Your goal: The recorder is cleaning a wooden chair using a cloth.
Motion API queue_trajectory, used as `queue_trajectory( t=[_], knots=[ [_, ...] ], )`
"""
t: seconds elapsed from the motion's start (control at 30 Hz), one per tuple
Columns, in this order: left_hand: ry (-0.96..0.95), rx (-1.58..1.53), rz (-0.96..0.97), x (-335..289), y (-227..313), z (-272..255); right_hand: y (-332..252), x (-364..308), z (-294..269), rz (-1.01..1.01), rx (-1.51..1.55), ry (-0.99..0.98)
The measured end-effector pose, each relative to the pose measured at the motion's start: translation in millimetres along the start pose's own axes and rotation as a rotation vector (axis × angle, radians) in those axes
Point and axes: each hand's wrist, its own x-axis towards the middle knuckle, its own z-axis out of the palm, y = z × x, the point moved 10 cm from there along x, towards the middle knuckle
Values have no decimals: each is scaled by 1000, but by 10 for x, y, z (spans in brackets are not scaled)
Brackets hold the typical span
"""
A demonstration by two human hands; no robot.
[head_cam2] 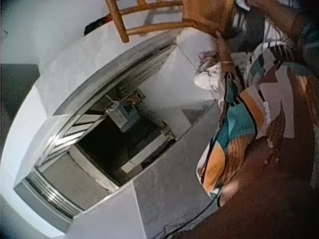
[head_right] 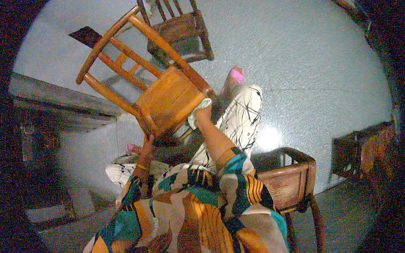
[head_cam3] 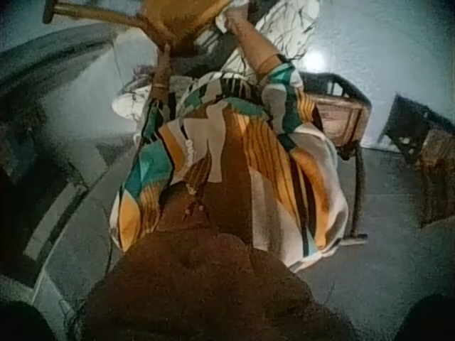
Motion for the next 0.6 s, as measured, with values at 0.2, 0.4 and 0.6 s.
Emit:
queue_trajectory(
  t=[0.2, 0.4, 0.6],
  knots=[
    [-6, -1, -52, 36, 25, 97, 178, 79, 70, -121, -122, -113],
    [43, -58, -150, -80, 176, 239, 593, 175, 199, -245, -477, -170],
    [-31, -175, -49, 142, -25, 25, 530, -124, 505, 74, -247, -443]
  ],
)
